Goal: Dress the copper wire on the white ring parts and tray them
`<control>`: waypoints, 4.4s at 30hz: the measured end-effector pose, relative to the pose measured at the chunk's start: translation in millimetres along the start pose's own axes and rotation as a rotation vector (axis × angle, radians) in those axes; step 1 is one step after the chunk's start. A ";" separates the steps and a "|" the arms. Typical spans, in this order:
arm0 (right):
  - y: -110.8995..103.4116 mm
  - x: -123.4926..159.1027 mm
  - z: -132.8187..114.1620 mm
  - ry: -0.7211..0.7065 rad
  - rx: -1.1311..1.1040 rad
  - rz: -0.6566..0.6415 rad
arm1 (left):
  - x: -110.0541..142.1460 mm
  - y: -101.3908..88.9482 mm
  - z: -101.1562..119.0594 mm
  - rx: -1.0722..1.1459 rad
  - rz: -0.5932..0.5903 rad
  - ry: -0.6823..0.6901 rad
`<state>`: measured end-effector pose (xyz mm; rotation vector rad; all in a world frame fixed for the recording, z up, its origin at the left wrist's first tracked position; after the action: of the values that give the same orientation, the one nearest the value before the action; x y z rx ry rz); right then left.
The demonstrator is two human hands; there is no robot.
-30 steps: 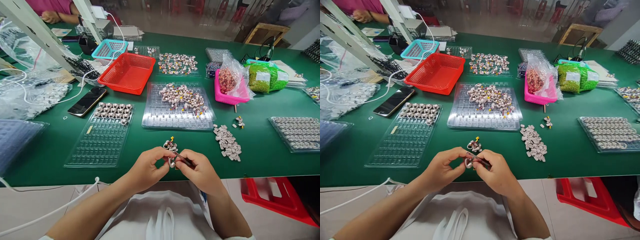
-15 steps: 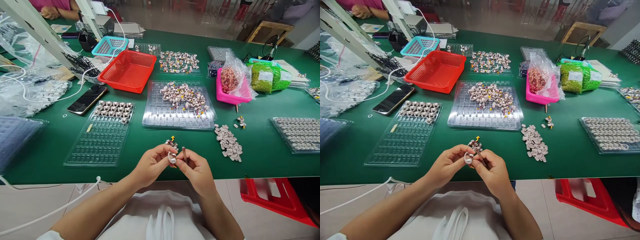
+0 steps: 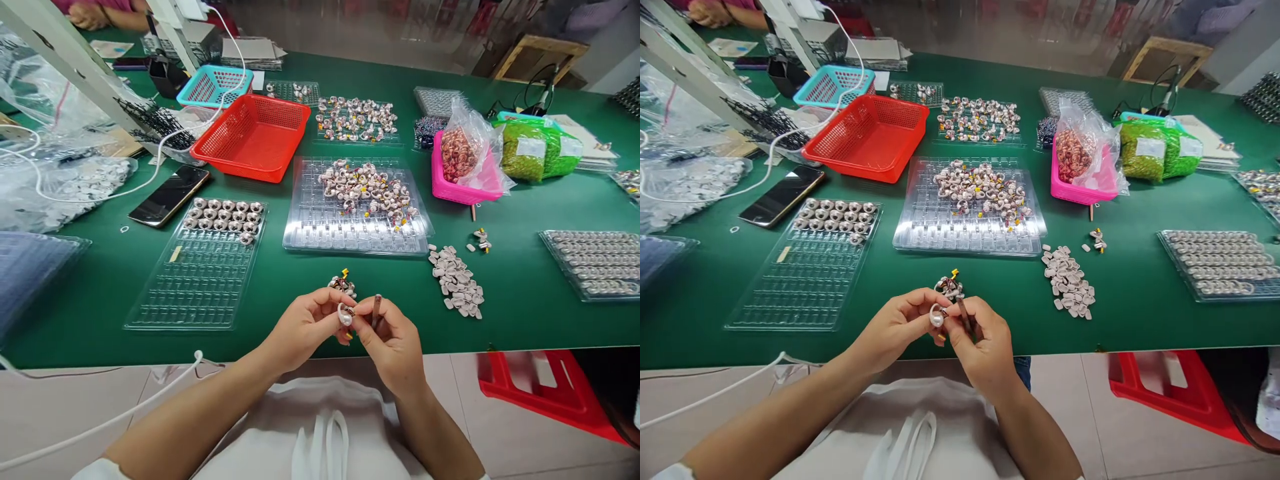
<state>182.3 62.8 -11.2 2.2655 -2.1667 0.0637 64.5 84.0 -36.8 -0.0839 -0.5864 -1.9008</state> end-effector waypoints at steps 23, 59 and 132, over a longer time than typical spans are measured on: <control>2.3 -19.9 -2.1 0.198 0.275 -0.266 | -6.7 -3.1 -5.3 -0.043 -0.069 -0.097; 7.9 -18.0 39.8 0.358 -0.058 -0.067 | 13.2 -4.7 36.3 -1.055 0.044 0.606; 18.1 -39.9 16.0 0.212 0.275 -0.278 | 16.1 -18.4 33.5 -0.731 0.080 0.420</control>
<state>162.9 101.3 -28.9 2.5409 -1.8178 0.6030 34.4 90.0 -8.8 -0.1681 0.4021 -1.8908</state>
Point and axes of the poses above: each hand's wrist, its own x-axis away from the middle knuckle, its own y-axis out of the palm, z = x × y, the point moved 10 cm from there along -x, towards the middle knuckle, and after that the axes turned 5 degrees about y, right-handed, at the moved point
